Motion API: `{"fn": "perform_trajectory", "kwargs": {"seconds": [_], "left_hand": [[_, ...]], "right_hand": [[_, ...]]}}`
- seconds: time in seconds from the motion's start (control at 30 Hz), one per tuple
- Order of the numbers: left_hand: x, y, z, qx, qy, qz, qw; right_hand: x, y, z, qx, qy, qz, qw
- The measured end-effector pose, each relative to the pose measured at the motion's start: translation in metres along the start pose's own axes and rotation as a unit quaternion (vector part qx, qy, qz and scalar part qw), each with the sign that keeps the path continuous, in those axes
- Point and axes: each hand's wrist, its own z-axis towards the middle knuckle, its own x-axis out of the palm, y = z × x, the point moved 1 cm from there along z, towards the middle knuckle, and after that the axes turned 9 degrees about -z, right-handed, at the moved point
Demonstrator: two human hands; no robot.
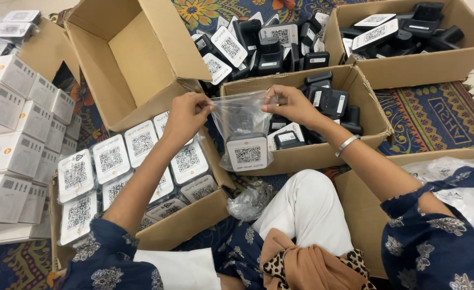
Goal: The person packages small black electronic devices with QR codes into plastic bags and cardboard boxes while sitting on the floor.
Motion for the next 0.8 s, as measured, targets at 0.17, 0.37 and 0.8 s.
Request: {"fn": "perform_trajectory", "kwargs": {"seconds": [0.17, 0.37, 0.8], "left_hand": [[0.030, 0.016, 0.005, -0.088, -0.065, -0.224, 0.968], [0.087, 0.019, 0.008, 0.027, -0.066, -0.259, 0.963], [0.112, 0.000, -0.010, 0.204, 0.058, 0.067, 0.975]], "right_hand": [[0.022, -0.009, 0.004, 0.179, 0.064, 0.305, 0.933], [0.051, -0.004, 0.012, 0.156, 0.021, 0.330, 0.931], [0.104, -0.069, -0.007, 0.232, -0.041, 0.235, 0.943]]}}
